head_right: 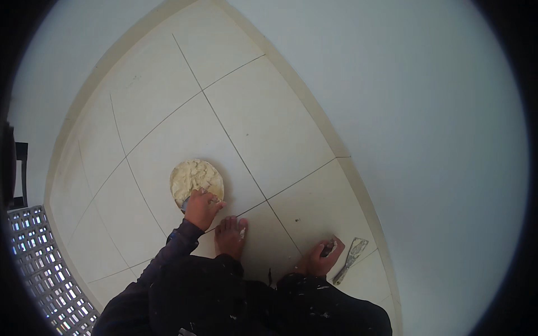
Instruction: The person applies grout to the corner joints and seams of a tiled floor by hand and using a putty knife, taking small amounts of material from a bucket and smoothing it into the gaps.
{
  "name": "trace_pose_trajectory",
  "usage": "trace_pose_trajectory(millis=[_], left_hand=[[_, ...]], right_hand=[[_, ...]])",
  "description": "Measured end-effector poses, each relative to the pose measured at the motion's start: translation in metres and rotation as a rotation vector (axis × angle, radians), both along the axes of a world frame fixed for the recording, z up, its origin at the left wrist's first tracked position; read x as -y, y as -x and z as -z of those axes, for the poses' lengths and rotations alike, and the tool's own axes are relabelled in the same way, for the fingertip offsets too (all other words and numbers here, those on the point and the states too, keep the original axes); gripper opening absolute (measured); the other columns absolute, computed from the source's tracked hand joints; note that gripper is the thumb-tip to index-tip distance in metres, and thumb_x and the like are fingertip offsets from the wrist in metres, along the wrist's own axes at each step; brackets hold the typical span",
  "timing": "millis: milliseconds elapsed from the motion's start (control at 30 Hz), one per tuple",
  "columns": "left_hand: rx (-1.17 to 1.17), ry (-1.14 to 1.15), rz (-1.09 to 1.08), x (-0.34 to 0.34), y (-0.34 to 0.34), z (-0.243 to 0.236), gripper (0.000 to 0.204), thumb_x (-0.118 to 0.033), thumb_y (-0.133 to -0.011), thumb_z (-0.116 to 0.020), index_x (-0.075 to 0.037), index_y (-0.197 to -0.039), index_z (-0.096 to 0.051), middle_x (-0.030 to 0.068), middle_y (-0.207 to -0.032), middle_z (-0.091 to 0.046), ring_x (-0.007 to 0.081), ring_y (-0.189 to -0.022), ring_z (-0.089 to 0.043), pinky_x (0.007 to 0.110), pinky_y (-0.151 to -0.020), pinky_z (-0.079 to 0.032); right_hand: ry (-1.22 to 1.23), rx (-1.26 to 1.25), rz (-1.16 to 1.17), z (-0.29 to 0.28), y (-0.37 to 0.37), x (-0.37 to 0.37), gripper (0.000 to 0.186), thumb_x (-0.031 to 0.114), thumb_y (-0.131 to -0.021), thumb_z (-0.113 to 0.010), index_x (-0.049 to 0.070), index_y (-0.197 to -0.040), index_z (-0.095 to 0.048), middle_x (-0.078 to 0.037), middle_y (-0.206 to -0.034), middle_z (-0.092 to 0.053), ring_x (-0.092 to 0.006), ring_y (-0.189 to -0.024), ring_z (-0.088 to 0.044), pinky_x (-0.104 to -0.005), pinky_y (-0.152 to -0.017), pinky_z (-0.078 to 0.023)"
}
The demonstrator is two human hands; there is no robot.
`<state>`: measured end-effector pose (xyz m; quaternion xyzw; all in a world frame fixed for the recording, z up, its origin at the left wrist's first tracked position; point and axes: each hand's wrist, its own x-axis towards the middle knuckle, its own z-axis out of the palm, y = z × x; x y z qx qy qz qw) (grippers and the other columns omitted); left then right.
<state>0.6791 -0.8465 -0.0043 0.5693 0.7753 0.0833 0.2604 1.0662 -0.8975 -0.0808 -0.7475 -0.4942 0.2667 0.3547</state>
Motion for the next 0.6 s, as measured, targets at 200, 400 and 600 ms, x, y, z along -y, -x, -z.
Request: trace_pose_trajectory(millis=[200, 400, 600], left_hand=[[0.196, 0.037, -0.038, -0.031, -0.053, 0.003, 0.045, -0.039, -0.087, -0.080, 0.001, -0.105, -0.068, 0.0177, -0.096, -0.063, 0.0323, -0.093, -0.057, 0.043, -0.083, -0.049], [1.067, -0.138, -0.331, -0.121, -0.091, 0.010, 0.028, -0.014, -0.096, -0.067, 0.002, -0.119, -0.063, 0.0001, -0.093, -0.059, 0.0089, -0.091, -0.055, 0.028, -0.081, -0.047], [0.642, -0.460, -0.150, -0.322, -0.104, 0.085, 0.039, -0.010, -0.085, -0.062, -0.003, -0.123, -0.064, 0.0127, -0.105, -0.064, 0.0254, -0.098, -0.059, 0.037, -0.087, -0.050]], right_hand=[[0.035, 0.026, 0.108, -0.010, -0.039, -0.014, 0.041, 0.003, -0.083, -0.057, -0.003, -0.124, -0.054, -0.011, -0.108, -0.053, -0.0185, -0.089, -0.052, -0.0334, -0.081, -0.048], [0.043, 0.057, 0.142, -0.009, -0.057, -0.016, 0.041, 0.003, -0.087, -0.057, -0.001, -0.128, -0.053, -0.010, -0.107, -0.055, -0.0160, -0.089, -0.052, -0.0305, -0.080, -0.048], [0.055, 0.076, 0.110, 0.005, -0.054, -0.029, 0.040, 0.003, -0.087, -0.056, -0.001, -0.127, -0.053, -0.008, -0.104, -0.054, -0.0151, -0.086, -0.051, -0.0290, -0.078, -0.047]])
